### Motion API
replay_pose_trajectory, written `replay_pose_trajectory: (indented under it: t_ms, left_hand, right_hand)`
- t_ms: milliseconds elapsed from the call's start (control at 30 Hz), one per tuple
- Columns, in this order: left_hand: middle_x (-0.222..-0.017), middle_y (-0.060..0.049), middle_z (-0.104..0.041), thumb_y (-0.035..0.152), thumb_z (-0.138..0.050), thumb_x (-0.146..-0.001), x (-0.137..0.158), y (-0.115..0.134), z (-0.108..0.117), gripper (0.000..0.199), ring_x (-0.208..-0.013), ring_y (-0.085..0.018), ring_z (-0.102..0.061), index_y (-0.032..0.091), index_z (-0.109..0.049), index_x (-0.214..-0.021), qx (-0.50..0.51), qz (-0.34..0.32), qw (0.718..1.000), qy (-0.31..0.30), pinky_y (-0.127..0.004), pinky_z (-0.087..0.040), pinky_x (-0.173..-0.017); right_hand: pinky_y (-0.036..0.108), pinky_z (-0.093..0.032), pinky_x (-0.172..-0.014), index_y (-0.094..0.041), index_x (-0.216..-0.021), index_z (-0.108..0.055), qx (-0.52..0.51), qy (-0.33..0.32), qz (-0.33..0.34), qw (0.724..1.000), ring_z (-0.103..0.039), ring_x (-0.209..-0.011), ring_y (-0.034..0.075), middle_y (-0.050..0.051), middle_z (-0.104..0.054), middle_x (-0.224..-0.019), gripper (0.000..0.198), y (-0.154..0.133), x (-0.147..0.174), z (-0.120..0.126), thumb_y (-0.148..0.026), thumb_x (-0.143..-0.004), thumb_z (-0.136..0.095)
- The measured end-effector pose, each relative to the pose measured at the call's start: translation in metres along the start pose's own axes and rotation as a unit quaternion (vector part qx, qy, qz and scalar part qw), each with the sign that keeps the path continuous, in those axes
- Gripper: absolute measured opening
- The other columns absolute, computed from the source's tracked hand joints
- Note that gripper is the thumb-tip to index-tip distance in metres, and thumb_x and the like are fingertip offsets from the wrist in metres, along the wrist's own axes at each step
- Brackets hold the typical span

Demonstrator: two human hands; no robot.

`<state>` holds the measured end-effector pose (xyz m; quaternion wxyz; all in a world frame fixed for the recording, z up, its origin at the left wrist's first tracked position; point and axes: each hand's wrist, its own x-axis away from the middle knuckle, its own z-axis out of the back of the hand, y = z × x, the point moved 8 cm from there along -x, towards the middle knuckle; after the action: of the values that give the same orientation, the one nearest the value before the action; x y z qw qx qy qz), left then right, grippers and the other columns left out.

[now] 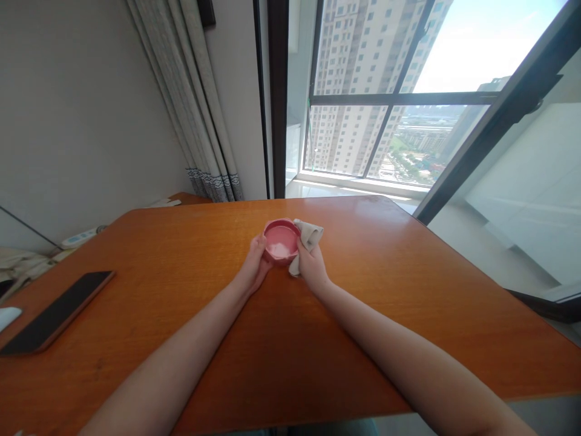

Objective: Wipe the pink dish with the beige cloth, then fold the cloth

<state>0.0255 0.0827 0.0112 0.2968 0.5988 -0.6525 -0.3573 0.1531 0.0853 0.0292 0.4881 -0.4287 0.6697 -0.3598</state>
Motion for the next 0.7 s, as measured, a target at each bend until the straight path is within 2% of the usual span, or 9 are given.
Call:
replay_pose_trajectory:
  t_ms: [100,167,267,367,467,567,700]
  left_hand:
    - [-0.131,-0.007,-0.051,0.037,-0.065,-0.076,0.001,-0.004,0.001,0.047,-0.114,-0.024,-0.053,0.026,-0.049,-0.119,-0.035,0.017,0.999,0.016,-0.036,-0.054,-0.081]
    - [-0.128,-0.007,-0.053,0.034,-0.067,-0.074,0.0,-0.006,0.007,0.047,-0.111,-0.023,-0.054,0.025,-0.051,-0.117,-0.045,0.021,0.998,0.045,-0.035,-0.055,-0.08]
    - [-0.122,-0.008,-0.057,0.035,-0.065,-0.075,-0.004,-0.003,0.015,0.043,-0.106,-0.021,-0.057,0.022,-0.052,-0.115,-0.007,-0.009,0.997,0.077,-0.036,-0.054,-0.082]
    - [-0.121,-0.007,-0.057,0.033,-0.065,-0.076,-0.007,0.004,0.017,0.043,-0.105,-0.02,-0.057,0.022,-0.052,-0.115,0.028,-0.042,0.996,0.068,-0.038,-0.052,-0.087]
    - [-0.121,-0.008,-0.057,0.032,-0.067,-0.075,-0.008,0.005,0.011,0.045,-0.105,-0.021,-0.057,0.021,-0.052,-0.116,0.014,-0.029,0.999,0.022,-0.04,-0.05,-0.089]
    - [-0.127,-0.009,-0.054,0.04,-0.062,-0.078,-0.006,0.001,0.004,0.048,-0.111,-0.024,-0.055,0.024,-0.05,-0.121,0.009,0.004,1.0,-0.016,-0.044,-0.05,-0.089]
    - [-0.133,-0.007,-0.05,0.038,-0.064,-0.076,-0.005,-0.007,0.006,0.051,-0.116,-0.027,-0.051,0.028,-0.049,-0.123,-0.019,0.034,0.999,0.003,-0.043,-0.054,-0.083]
  right_hand:
    - [0.04,-0.034,-0.106,-0.019,-0.115,-0.061,0.002,-0.039,-0.02,0.999,-0.052,-0.119,0.024,0.006,-0.061,-0.123,0.045,0.002,-0.012,0.007,-0.043,-0.077,-0.06]
    - [0.04,-0.036,-0.105,-0.018,-0.112,-0.062,0.004,-0.032,-0.062,0.998,-0.054,-0.116,0.025,0.006,-0.063,-0.12,0.045,0.008,-0.013,0.009,-0.044,-0.076,-0.06]
    - [0.039,-0.037,-0.104,-0.017,-0.121,-0.055,-0.002,0.008,-0.121,0.993,-0.053,-0.117,0.024,0.008,-0.06,-0.124,0.051,0.016,-0.002,0.005,-0.047,-0.08,-0.055]
    - [0.036,-0.037,-0.105,-0.016,-0.131,-0.045,-0.013,0.012,-0.145,0.989,-0.049,-0.122,0.023,0.009,-0.053,-0.131,0.059,0.02,0.015,-0.009,-0.048,-0.081,-0.052]
    - [0.035,-0.032,-0.107,-0.016,-0.134,-0.039,-0.002,0.02,-0.143,0.99,-0.045,-0.126,0.022,0.01,-0.049,-0.135,0.065,0.025,0.021,-0.013,-0.046,-0.079,-0.056]
    - [0.036,-0.034,-0.106,-0.017,-0.13,-0.044,-0.006,0.037,-0.119,0.992,-0.048,-0.123,0.022,0.009,-0.052,-0.131,0.061,0.024,0.012,-0.002,-0.045,-0.077,-0.058]
    - [0.038,-0.039,-0.101,-0.018,-0.113,-0.058,-0.014,-0.021,-0.068,0.997,-0.054,-0.114,0.025,0.007,-0.062,-0.119,0.046,0.009,-0.01,0.007,-0.044,-0.075,-0.06]
